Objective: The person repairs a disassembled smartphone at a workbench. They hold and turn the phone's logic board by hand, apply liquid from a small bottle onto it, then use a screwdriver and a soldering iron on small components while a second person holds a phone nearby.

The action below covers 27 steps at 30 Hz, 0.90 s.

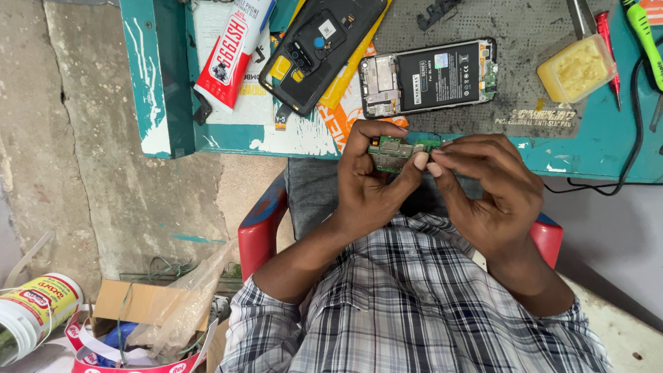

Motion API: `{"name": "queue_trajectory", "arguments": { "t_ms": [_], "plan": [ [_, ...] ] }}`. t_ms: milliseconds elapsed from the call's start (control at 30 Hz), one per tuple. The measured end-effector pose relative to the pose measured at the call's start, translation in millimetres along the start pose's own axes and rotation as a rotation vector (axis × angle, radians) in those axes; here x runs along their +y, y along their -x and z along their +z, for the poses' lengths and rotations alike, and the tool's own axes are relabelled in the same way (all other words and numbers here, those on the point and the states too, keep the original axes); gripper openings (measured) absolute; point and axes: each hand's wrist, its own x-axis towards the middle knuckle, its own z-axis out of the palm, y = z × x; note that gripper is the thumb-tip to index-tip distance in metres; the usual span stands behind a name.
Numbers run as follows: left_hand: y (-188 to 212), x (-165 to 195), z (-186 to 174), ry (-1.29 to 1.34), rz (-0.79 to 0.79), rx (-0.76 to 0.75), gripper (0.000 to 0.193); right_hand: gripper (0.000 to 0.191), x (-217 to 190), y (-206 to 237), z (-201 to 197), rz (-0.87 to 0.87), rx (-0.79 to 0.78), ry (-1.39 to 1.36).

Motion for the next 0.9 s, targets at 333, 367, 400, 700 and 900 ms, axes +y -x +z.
{"name": "queue_trajectory", "arguments": {
  "t_ms": [333,367,400,700,900],
  "plan": [
    [-14,41,6,0.016,-0.154,-0.057,0.039,0.015,-1,-12,-8,0.056,0.141,-0.089],
    [-14,46,7,0.014,-0.145,-0.058,0.039,0.016,-2,-12,-9,0.071,0.171,-0.107],
    [-15,49,7,0.011,-0.134,-0.059,0.039,0.016,-2,-12,-10,0.075,0.184,-0.120],
    [-23,59,8,-0.086,-0.022,0.045,0.070,0.011,45,11,-1,0.191,0.339,-0.441],
    [-26,52,1,-0.058,-0.130,0.061,0.055,0.014,99,24,23,0.183,0.399,-0.335]
  ]
}}
